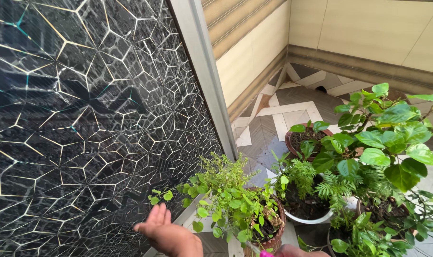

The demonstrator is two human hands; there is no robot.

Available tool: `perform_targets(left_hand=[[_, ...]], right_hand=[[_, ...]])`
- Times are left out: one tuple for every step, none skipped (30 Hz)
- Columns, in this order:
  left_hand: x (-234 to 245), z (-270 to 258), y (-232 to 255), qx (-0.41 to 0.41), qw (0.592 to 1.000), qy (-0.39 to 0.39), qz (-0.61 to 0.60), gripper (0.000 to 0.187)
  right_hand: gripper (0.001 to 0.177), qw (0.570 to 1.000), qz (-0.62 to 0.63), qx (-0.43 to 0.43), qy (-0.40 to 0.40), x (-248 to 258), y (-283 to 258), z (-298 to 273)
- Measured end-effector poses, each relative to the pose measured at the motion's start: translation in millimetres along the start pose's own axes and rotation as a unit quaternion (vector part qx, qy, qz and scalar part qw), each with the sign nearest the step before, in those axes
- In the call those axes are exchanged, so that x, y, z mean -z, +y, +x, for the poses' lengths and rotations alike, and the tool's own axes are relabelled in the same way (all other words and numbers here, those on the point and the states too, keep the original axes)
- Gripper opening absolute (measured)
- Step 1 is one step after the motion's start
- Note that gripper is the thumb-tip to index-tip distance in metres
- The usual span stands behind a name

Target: The person uses a pink spray bottle to water multiple potted plants on a balcony, occasionally touching the leaves and stems with their other hand.

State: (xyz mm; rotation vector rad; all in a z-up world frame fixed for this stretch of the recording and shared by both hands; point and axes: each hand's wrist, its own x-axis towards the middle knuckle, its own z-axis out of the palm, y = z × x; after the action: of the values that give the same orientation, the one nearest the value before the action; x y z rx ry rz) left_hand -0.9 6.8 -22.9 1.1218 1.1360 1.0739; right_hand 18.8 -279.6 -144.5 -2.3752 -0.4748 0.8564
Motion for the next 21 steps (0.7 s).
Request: perform_targets(left_hand=[[1,4,-5,0.1,0.995,0.016,0.008,0.09],[4,8,-11,0.199,0.979,0.035,0.016,0.088],[5,11,-19,0.2,0.979,0.036,0.017,0.088],[5,14,-28,0.254,0.967,0.023,-0.023,0.087],[5,18,-38,0.308,0.949,0.01,-0.064,0.087],[4,21,-48,0.308,0.949,0.012,-0.063,0.087],[2,24,-57,0.305,0.948,-0.006,-0.09,0.089],[1,27,-63,0.301,0.946,-0.025,-0.118,0.091],[2,32,-67,0.301,0.946,-0.025,-0.118,0.091],[2,37,-70,0.308,0.94,-0.056,-0.138,0.094],[3,41,-72,0.315,0.932,-0.087,-0.157,0.096],[3,42,-75,0.316,0.932,-0.087,-0.157,0.096],[3,42,-76,0.309,0.931,-0.101,-0.168,0.097],[1,43,-77,0.301,0.929,-0.116,-0.181,0.099],[1,42,-77,0.302,0.929,-0.116,-0.182,0.099],[0,41,-77,0.312,0.927,-0.115,-0.174,0.099],[-1,40,-76,0.323,0.925,-0.114,-0.167,0.1],[-2,38,-75,0.323,0.924,-0.115,-0.167,0.1],[-2,36,-74,0.325,0.925,-0.118,-0.16,0.099],[-4,32,-74,0.328,0.924,-0.122,-0.153,0.099],[-6,30,-73,0.33,0.923,-0.125,-0.153,0.099]], right_hand=[[0.028,1.0,-0.001,-0.002,0.001,0,0,0],[0.028,1.0,0.0,-0.001,0.0,-3,-1,1],[0.028,1.0,0.004,-0.001,-0.002,-5,-2,1],[0.028,1.0,0.015,0.009,0.0,-2,0,-3],[0.029,0.999,0.032,0.017,0.007,-4,-1,-9],[0.029,0.998,0.051,0.034,0.011,-4,-3,-12],[0.029,0.999,0.04,0.016,0.025,-4,-7,-13],[0.029,0.998,-0.009,-0.045,0.046,-11,-14,-14],[0.034,0.985,-0.094,-0.135,0.059,-15,-20,-13],[0.034,0.985,-0.095,-0.135,0.058,-8,-17,-12],[0.03,0.99,-0.118,-0.082,-0.002,2,-11,-11],[0.031,0.988,-0.141,-0.031,-0.064,10,-3,-11],[0.031,0.987,-0.141,-0.032,-0.065,16,4,-12],[0.033,0.998,-0.035,-0.034,-0.037,24,13,-14],[0.037,0.997,0.072,-0.036,-0.009,30,22,-15],[0.037,0.997,0.071,-0.037,-0.008,34,29,-17],[0.041,0.994,0.101,0.015,0.028,36,36,-18],[0.046,0.987,0.13,0.064,0.067,36,40,-18],[0.046,0.987,0.13,0.063,0.068,37,42,-17],[0.049,0.988,0.133,0.048,0.059,37,41,-15],[0.053,0.989,0.134,0.032,0.05,37,39,-16]])
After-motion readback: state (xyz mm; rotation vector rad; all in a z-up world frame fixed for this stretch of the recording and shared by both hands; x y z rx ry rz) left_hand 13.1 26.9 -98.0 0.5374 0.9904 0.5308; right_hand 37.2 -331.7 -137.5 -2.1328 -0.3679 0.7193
